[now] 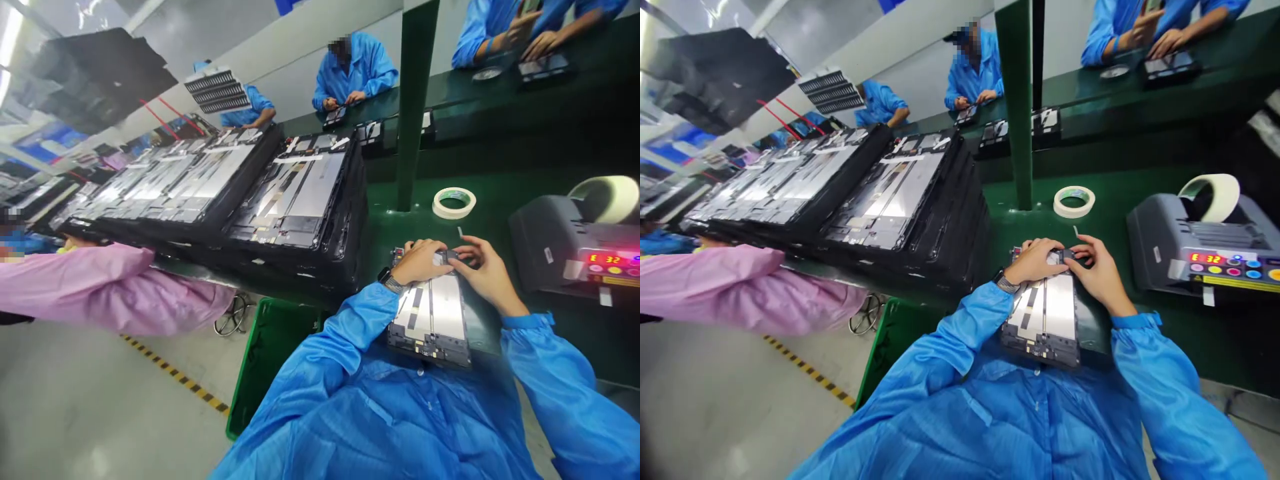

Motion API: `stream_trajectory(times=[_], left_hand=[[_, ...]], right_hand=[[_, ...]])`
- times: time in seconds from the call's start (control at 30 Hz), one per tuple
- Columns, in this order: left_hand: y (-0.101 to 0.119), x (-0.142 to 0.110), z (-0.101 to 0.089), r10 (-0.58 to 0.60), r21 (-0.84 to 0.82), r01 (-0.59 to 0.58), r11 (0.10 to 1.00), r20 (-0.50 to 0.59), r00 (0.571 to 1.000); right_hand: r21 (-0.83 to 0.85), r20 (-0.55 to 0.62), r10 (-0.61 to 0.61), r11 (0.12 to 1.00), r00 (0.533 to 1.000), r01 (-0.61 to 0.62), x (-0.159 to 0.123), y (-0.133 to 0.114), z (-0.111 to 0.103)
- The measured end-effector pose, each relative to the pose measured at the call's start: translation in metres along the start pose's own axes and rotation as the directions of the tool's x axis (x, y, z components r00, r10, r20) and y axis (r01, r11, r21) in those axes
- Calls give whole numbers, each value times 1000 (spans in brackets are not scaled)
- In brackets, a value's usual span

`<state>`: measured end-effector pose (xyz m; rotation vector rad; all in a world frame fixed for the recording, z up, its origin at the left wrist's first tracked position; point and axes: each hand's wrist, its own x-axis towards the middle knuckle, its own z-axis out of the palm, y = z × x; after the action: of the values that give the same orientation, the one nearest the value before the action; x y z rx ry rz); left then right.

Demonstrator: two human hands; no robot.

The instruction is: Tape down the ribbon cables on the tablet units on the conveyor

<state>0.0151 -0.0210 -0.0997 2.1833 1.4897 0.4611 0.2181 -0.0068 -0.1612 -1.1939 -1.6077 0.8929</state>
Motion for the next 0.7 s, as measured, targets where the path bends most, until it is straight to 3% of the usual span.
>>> stream_trajectory(times=[0.2,0.5,0.7], left_hand=[[0,6,0,-33,-8,34,999,8,999],[2,4,-4,-28,-30,28,999,2,1000],[4,4,-10,-1,-102,0,995,-11,1000]], right_hand=[[12,-29,42,999,999,-41,2,-4,1],[110,-52,-27,993,998,33,-5,-2,6],[163,-52,50,986,997,-41,-6,-18,2]])
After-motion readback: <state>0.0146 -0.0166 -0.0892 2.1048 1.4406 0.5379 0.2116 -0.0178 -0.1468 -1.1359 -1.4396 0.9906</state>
